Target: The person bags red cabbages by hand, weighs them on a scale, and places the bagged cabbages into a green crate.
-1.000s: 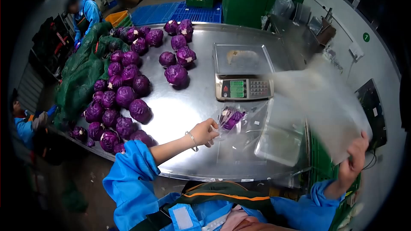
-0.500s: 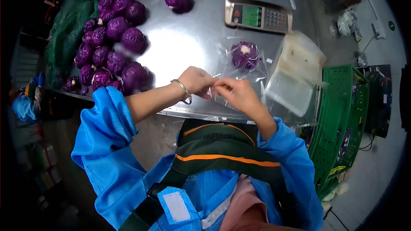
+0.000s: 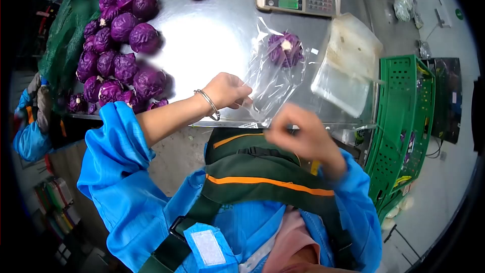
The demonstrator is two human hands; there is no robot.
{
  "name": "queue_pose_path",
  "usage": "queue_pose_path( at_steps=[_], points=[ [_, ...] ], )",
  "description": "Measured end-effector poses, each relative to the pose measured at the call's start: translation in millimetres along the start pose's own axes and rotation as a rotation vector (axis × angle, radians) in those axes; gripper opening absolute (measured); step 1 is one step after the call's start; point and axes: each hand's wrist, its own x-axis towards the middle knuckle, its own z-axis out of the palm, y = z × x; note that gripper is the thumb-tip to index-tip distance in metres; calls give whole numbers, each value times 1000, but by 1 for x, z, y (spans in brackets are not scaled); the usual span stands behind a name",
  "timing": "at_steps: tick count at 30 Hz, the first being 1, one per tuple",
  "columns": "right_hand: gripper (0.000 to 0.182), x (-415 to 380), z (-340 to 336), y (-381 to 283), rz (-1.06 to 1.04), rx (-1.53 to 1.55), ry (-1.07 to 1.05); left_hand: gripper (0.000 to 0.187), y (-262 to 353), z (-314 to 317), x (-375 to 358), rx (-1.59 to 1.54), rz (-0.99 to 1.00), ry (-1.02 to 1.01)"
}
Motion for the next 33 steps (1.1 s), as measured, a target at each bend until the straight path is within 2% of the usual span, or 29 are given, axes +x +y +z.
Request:
queue_pose_path(
  at_steps=[3,6,9,10,12,13,14,15,16,17,18,19,20,21,22,23,25,26,29,30,32,33],
  points=[
    [14,29,40,55,-60,-292,245,30,-8,0,3,59,49,23],
    [11,35,62,74,-91,-462,295,29,-25,-5,10,150,68,26],
    [10,24,71,85,-247,-553,96,27,-33,-7,9,76,23,30],
    [8,-2,66,87,-218,-647,-35,26,-33,-9,7,23,1,29],
    [9,-85,51,108,9,-818,-255,25,-37,-14,5,56,-19,-46],
    [16,-153,45,132,214,-869,-308,25,-40,-17,5,62,-27,-82],
    [22,-229,31,145,754,-649,-497,26,-44,-19,6,51,-50,-108],
    [24,-319,31,157,1264,-736,-619,27,-45,-23,4,96,-109,-213],
    [26,-387,24,158,1594,-731,-807,28,-43,-29,1,145,-164,-315],
    [28,-420,13,153,1723,-688,-919,29,-38,-36,0,190,-209,-405],
    [29,-422,5,151,1721,-669,-918,31,-39,-46,-3,239,-274,-468],
    [31,-399,-1,157,1617,-703,-767,32,-37,-57,-1,374,-274,-423],
    [33,-361,-8,164,1411,-770,-482,30,-67,-70,17,777,179,-177],
    [34,-301,-12,168,1107,-819,-130,39,-49,-61,11,1150,162,133],
    [46,-221,-10,159,526,-875,351,44,-58,-62,25,1258,649,302],
    [55,-154,-12,161,303,-943,444,49,-75,-62,46,1318,1142,476],
    [53,-86,5,199,26,-974,524,61,-90,-35,86,1009,1345,361],
    [49,-61,13,203,-61,-965,564,59,-83,-18,91,912,1376,347],
    [37,-29,-1,199,-259,-873,552,28,-59,5,108,743,1376,450],
    [21,-26,-10,185,-262,-824,647,20,-50,1,111,523,1297,555],
    [12,-10,-34,162,-48,-433,979,8,-18,-17,118,87,1108,743],
    [10,-2,-43,157,64,-226,1125,14,7,-28,108,-105,1049,738]
  ],
)
